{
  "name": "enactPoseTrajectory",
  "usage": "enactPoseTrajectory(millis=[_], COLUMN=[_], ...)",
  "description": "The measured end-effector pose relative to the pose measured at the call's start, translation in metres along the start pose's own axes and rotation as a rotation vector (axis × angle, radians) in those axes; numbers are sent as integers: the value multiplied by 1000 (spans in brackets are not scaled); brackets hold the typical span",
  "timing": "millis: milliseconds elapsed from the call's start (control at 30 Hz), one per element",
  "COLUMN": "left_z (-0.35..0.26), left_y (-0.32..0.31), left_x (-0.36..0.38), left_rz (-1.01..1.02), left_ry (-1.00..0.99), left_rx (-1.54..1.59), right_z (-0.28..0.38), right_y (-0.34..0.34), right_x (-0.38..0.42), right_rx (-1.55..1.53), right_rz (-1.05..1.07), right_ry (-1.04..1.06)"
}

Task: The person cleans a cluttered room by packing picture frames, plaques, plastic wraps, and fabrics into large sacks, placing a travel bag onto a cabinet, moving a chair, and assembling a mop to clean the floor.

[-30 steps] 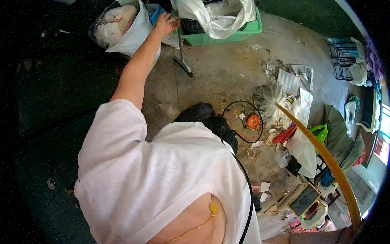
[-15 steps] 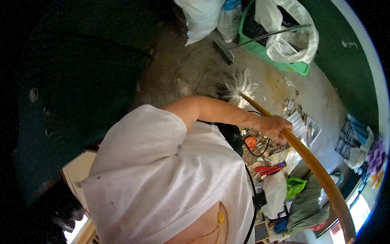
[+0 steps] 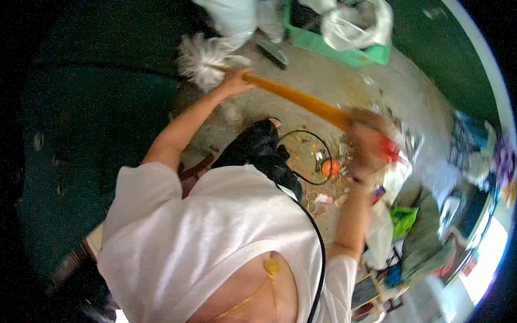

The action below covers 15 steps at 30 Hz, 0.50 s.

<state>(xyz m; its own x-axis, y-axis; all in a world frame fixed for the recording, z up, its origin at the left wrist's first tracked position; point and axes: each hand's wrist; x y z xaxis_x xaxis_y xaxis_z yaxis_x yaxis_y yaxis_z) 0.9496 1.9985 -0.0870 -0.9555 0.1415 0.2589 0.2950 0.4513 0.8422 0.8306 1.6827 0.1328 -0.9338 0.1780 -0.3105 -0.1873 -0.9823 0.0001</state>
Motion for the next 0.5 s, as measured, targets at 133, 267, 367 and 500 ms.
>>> enactPoseTrajectory(millis=[133,267,367,500], left_z=[84,-10,-87,-214], left_y=[-97,-97,-145,-178], left_x=[11,47,72,143], left_rz=[228,524,622,723], left_ry=[-217,-250,-476,-687], left_rx=[48,6,211,290], right_z=[-84,-54,-2,86], right_y=[-82,-30,37,98], right_x=[86,123,145,196], right_rx=[-142,-164,128,257], right_rz=[128,-42,-67,-424], right_ry=[-144,-103,-116,-68])
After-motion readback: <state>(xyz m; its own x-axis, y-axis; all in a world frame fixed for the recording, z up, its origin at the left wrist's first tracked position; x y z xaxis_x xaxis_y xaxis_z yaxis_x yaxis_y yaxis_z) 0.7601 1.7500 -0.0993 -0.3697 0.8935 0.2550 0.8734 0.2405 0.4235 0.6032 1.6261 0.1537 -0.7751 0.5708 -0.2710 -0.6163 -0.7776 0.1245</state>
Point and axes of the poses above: each hand's wrist, its own x-axis away from the middle knuckle, its own y-axis out of the back of the hand, z = x × y, and after that the axes turned 13 degrees about y, right-handed
